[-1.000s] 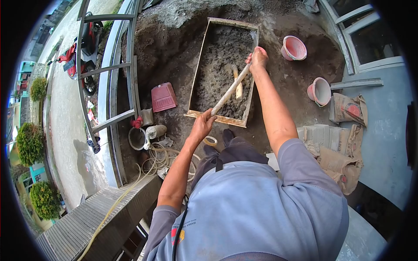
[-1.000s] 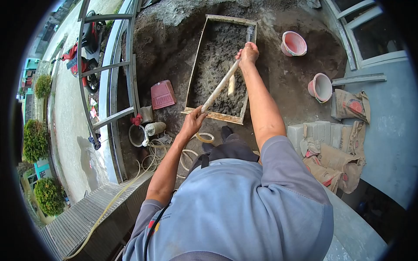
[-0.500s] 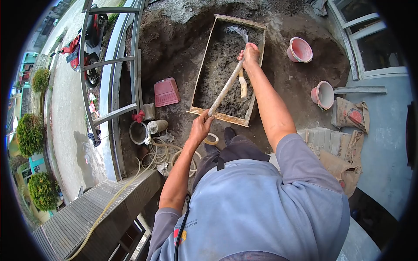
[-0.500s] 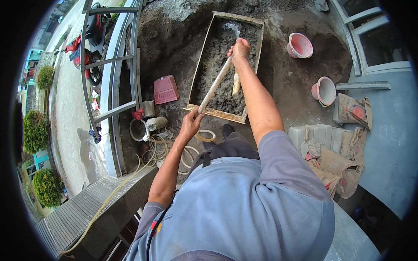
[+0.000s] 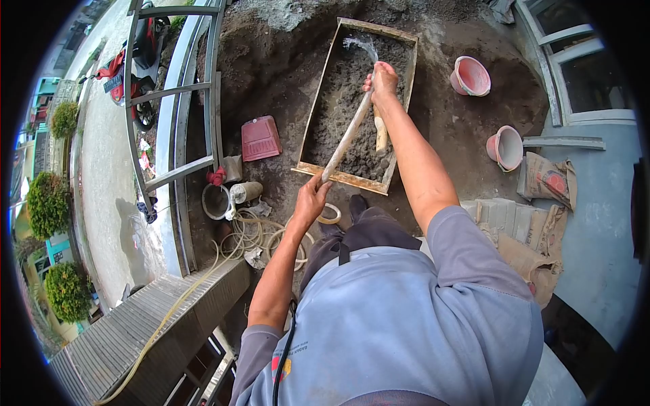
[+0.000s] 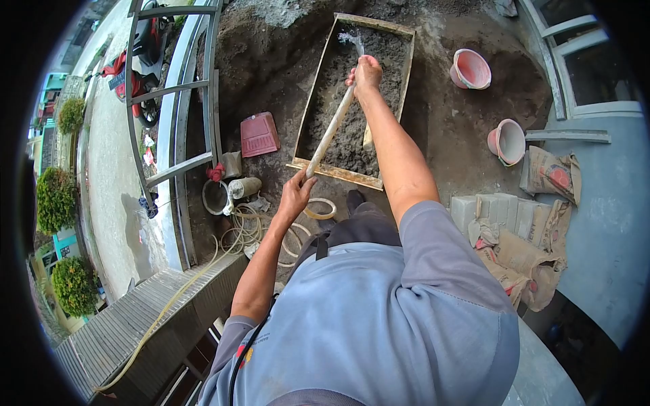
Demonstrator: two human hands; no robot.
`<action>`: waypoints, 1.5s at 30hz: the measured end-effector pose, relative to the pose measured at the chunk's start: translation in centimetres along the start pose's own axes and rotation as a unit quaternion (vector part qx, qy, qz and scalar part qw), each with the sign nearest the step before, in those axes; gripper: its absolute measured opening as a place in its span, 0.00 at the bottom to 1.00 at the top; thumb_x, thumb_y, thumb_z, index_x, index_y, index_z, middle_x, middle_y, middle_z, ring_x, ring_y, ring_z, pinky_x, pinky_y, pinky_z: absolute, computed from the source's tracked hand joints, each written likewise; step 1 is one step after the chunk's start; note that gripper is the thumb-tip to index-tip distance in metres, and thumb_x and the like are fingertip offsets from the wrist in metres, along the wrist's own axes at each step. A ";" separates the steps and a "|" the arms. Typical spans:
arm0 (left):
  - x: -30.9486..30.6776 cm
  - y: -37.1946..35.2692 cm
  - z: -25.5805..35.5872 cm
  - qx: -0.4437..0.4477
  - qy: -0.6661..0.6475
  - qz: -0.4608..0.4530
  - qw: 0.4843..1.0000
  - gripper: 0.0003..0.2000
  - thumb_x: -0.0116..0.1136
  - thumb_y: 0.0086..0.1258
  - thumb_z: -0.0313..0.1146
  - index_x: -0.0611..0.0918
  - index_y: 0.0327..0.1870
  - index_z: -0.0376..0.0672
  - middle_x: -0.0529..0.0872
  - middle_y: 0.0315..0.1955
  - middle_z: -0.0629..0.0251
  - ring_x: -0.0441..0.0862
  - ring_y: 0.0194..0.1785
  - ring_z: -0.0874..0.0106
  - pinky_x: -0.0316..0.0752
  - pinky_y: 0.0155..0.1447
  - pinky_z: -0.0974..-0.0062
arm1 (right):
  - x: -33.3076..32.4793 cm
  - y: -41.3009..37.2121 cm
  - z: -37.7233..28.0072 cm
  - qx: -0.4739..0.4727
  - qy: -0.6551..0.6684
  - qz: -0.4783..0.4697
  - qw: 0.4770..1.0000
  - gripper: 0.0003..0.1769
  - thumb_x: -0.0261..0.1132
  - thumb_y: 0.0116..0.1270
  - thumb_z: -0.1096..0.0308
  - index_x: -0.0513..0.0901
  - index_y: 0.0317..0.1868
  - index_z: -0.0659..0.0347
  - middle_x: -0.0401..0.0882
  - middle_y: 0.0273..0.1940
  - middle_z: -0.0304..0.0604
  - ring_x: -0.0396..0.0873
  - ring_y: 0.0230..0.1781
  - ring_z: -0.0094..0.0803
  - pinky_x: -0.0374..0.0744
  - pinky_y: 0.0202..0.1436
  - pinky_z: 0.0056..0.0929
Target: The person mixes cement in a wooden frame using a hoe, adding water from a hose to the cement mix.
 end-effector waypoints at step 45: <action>-1.5 -14.0 -9.8 -0.058 0.076 -0.086 0.992 0.21 0.66 0.74 0.33 0.81 0.63 0.31 0.89 0.45 0.42 0.88 0.48 0.57 0.79 0.53 0.62 | -24.9 -11.2 25.4 0.278 0.006 0.273 0.921 0.07 0.48 0.75 0.74 0.71 0.49 0.63 0.69 0.35 0.51 0.66 0.21 0.34 0.69 0.19 0.33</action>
Point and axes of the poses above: each hand's wrist, its own y-axis towards the middle knuckle, its own x-axis out of the palm, z = x × y, the point moved 9 cm from there along y, towards the middle knuckle
